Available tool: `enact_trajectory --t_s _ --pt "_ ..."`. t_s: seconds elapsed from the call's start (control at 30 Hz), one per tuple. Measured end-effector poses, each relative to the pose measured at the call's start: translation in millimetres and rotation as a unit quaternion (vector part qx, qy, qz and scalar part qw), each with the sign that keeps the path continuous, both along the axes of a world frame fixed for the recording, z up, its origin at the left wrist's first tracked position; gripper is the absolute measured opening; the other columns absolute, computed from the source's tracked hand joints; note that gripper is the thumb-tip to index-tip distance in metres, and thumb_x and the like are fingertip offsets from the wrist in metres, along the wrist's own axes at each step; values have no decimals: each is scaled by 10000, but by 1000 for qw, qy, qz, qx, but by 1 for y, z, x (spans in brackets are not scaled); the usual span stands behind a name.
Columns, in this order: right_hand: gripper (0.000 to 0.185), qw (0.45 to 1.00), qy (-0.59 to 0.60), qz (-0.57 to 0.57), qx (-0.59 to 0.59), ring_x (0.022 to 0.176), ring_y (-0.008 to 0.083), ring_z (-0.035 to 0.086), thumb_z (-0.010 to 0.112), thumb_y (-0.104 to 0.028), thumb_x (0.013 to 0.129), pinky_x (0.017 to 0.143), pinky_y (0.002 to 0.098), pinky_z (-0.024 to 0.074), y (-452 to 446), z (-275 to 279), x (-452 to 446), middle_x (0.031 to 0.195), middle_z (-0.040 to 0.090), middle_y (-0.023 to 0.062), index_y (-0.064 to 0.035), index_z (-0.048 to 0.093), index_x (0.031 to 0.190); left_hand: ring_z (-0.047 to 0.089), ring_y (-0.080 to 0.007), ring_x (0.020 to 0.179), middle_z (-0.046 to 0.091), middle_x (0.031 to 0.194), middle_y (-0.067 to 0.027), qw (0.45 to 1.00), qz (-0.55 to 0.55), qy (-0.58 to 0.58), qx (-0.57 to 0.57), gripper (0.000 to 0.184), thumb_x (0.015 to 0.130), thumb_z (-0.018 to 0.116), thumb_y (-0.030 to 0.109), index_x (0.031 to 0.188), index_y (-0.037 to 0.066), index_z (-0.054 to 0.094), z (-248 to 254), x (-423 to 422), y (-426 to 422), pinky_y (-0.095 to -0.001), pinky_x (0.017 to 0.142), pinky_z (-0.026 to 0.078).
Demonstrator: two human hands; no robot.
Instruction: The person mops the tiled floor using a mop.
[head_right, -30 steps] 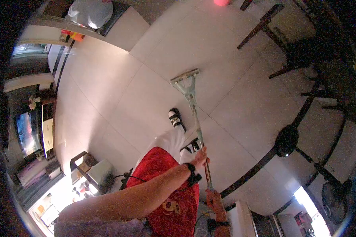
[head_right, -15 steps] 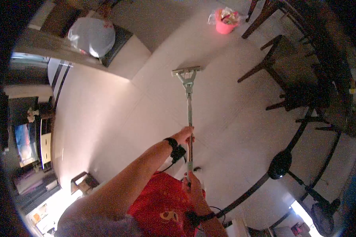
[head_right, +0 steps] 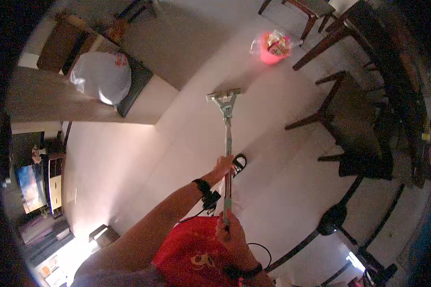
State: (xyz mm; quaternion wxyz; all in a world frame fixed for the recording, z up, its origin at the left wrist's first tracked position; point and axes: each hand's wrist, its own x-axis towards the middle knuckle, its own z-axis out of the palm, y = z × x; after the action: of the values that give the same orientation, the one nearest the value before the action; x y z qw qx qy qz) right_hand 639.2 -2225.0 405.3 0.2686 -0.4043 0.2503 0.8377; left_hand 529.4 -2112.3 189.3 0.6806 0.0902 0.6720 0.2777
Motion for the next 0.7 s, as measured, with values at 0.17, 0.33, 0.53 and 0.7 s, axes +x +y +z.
enact_trajectory --t_s 0.17,0.33,0.53,0.7 --pt "191 990 -107 83 32 411 46 339 430 -286 902 345 179 272 74 23 7 583 409 -37 -118 452 814 491 -226 379 447 487 -79 992 95 -86 -14 298 815 482 257 654 6 477 1 5 55 -364 347 419" --pt "188 994 -81 74 6 418 38 329 421 -286 904 359 167 271 111 22 9 599 409 -33 -116 435 825 494 -213 398 459 505 -66 997 29 22 -66 284 820 462 268 665 31 479 33 7 102 -355 367 426" --pt "178 995 -40 83 40 414 48 345 392 -287 915 355 175 287 150 5 -16 596 419 -32 -121 431 864 513 -206 425 504 573 -75 995 36 -84 44 289 803 510 281 782 -7 487 -38 -29 125 -351 373 436" --pt "189 997 7 69 39 404 58 346 418 -303 904 345 194 281 178 -28 -30 573 415 -26 -115 431 895 520 -228 421 522 602 -103 997 22 -12 -69 286 802 554 294 819 21 474 -9 -53 194 -375 368 454"
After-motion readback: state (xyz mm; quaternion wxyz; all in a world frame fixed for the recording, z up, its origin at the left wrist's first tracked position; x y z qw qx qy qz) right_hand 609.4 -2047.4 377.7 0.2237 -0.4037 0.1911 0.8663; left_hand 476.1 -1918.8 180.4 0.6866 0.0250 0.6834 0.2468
